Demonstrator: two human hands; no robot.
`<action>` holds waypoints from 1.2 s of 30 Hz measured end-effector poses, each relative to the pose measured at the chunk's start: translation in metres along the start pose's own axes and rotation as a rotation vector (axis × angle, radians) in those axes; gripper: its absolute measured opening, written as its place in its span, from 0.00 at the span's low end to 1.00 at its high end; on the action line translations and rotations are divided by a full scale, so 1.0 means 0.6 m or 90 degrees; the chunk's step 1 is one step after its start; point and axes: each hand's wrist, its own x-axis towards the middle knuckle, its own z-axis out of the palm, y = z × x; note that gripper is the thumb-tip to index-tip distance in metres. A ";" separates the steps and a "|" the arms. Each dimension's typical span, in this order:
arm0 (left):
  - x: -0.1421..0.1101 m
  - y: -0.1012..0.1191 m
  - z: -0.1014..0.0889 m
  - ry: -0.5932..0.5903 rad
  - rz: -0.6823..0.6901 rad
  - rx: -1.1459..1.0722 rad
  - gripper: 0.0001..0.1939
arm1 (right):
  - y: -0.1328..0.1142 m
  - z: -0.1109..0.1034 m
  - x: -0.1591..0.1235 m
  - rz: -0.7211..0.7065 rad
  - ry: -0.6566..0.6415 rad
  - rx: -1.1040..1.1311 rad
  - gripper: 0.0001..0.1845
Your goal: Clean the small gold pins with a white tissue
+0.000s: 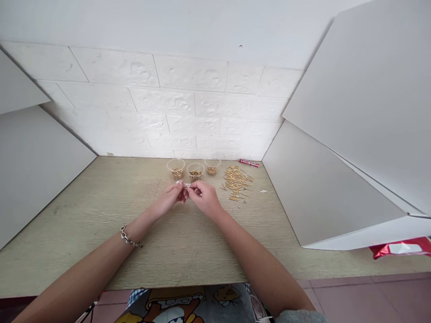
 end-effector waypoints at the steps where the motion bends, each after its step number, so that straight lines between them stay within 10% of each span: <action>1: -0.002 0.001 0.003 -0.006 -0.022 -0.031 0.26 | -0.001 0.000 0.000 -0.002 0.006 0.002 0.06; 24: -0.012 0.008 0.034 0.018 -0.052 -0.109 0.22 | 0.004 0.008 -0.003 0.054 0.013 -0.021 0.19; 36: -0.016 0.007 0.041 -0.039 -0.054 -0.265 0.20 | 0.002 0.025 -0.006 0.152 -0.022 0.237 0.20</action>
